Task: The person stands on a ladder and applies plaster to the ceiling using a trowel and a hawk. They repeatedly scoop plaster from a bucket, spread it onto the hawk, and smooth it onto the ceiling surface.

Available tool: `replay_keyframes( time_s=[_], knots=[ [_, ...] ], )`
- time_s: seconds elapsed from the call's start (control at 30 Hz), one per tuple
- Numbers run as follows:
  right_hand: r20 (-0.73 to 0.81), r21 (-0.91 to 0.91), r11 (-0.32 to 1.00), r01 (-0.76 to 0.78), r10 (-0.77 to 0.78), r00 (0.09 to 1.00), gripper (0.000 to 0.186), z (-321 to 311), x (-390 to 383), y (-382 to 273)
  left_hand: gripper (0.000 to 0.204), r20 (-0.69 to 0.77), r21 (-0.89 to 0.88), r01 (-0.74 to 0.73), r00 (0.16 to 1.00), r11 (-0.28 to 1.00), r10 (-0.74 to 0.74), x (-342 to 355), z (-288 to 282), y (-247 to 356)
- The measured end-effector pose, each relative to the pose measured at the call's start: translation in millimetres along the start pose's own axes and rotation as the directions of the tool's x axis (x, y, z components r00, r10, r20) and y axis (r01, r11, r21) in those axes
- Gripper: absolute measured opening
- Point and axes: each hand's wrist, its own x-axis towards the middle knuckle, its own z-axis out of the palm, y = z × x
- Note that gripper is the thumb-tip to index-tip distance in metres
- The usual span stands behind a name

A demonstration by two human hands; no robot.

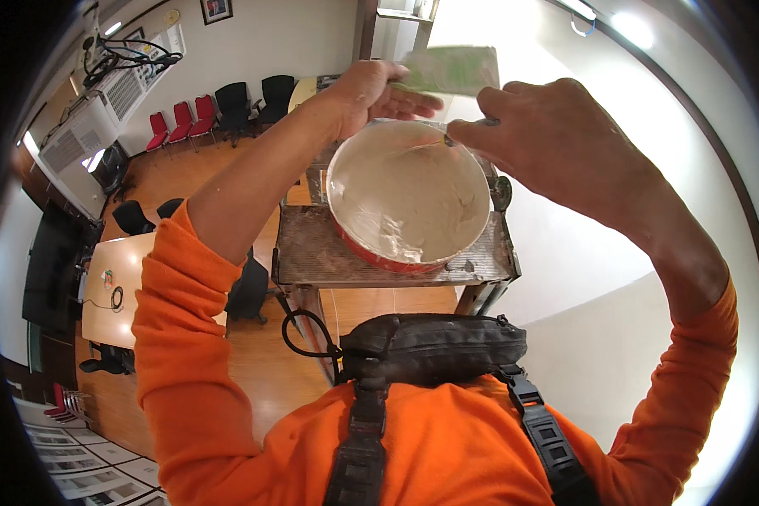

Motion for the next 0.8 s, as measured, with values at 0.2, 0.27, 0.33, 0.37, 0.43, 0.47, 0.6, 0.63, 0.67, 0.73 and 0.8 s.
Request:
replay_keyframes(
  time_s=[0.2, 0.27, 0.33, 0.37, 0.43, 0.47, 0.6, 0.63, 0.67, 0.73, 0.8],
  knots=[
    [0.169, 0.057, 0.998, -0.007, -0.003, 0.986, 0.017, -21, -5, -7, 0.043, -0.146, 0.331, 0.064, 0.989, 0.942, -0.016, 8, 4, -11],
    [0.241, 0.088, 0.996, 0.009, -0.030, 0.970, 0.013, -30, -6, -8, 0.058, -0.090, 0.362, 0.071, 0.995, 0.930, -0.041, 8, -4, -11],
    [0.296, 0.121, 0.992, 0.028, -0.063, 0.953, 0.010, -40, -5, -10, 0.061, -0.077, 0.417, 0.075, 0.996, 0.906, -0.047, 7, -4, -11],
    [0.306, 0.149, 0.988, 0.037, -0.082, 0.949, 0.009, -46, -8, -11, 0.062, -0.063, 0.413, 0.086, 0.996, 0.907, -0.066, 6, -5, -8],
    [0.345, 0.205, 0.978, 0.045, -0.115, 0.932, 0.008, -58, -7, -13, 0.067, -0.096, 0.405, 0.104, 0.993, 0.908, -0.071, 10, -9, -13],
    [0.335, 0.247, 0.968, 0.037, -0.121, 0.934, 0.008, -60, -7, -14, 0.060, -0.170, 0.426, 0.101, 0.985, 0.899, -0.031, 12, -9, -17],
    [0.209, 0.416, 0.909, -0.014, -0.081, 0.975, 0.008, -57, -7, -10, 0.044, -0.272, 0.474, 0.030, 0.955, 0.880, 0.114, 13, 0, -23],
    [0.199, 0.430, 0.902, -0.040, -0.052, 0.979, 0.009, -56, -3, -8, 0.043, -0.249, 0.473, -0.012, 0.957, 0.881, 0.147, 15, -3, -24],
    [0.185, 0.451, 0.888, -0.083, -0.002, 0.983, 0.010, -63, 0, -14, 0.041, -0.186, 0.485, -0.051, 0.969, 0.873, 0.160, 16, -7, -24],
    [0.156, 0.505, 0.847, -0.165, 0.099, 0.983, 0.011, -74, 11, -25, 0.037, -0.052, 0.506, -0.127, 0.983, 0.853, 0.177, 14, -7, -19],
    [0.180, 0.435, 0.877, -0.203, 0.136, 0.974, 0.011, -73, 13, -30, 0.035, -0.037, 0.452, -0.125, 0.987, 0.883, 0.159, -3, -1, -6]
  ],
)
